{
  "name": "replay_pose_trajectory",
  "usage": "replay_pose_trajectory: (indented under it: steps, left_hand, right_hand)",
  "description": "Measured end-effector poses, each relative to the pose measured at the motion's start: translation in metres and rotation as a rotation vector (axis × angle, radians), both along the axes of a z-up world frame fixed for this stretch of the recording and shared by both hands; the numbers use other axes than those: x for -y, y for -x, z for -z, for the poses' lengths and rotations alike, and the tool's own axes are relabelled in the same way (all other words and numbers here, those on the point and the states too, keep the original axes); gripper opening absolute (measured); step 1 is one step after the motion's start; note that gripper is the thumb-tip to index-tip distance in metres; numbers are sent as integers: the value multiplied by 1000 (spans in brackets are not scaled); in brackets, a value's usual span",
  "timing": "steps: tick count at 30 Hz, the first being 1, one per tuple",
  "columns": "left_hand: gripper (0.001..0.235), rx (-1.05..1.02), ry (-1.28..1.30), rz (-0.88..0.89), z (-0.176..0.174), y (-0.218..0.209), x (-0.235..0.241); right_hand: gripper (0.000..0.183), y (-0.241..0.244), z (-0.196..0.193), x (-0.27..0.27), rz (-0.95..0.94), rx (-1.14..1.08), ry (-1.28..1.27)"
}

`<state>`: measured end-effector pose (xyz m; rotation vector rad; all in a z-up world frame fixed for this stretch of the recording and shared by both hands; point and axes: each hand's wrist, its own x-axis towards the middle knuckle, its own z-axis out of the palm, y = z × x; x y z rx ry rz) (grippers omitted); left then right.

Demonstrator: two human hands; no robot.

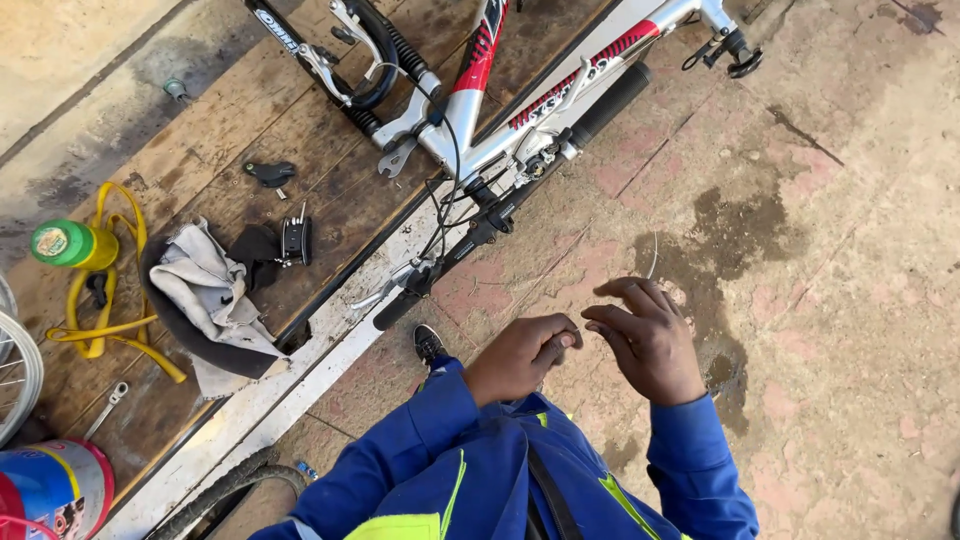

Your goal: The person threads a brake cable through the handlebar lever and along the bicycle frame. They then use a wrench to tighten the cable anchor bolt at the front brake caliper.

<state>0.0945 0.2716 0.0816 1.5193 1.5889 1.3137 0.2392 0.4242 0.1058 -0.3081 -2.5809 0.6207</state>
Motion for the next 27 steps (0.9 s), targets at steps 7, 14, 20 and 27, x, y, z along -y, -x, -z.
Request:
replay_pose_trajectory:
  steps: [7, 14, 20, 27]
  left_hand:
    - [21, 254, 100, 62, -5, 2, 5]
    - [23, 390, 181, 75, 20, -10, 9]
    - [17, 470, 207, 50, 13, -20, -7]
    - [18, 332, 269, 116, 29, -38, -31]
  right_hand:
    - [18, 4, 15, -38, 13, 40, 2]
    - [21, -5, 22, -47, 120, -12, 97]
    - [22, -17, 23, 6, 367, -45, 718]
    - [20, -24, 29, 21, 407, -254, 1093]
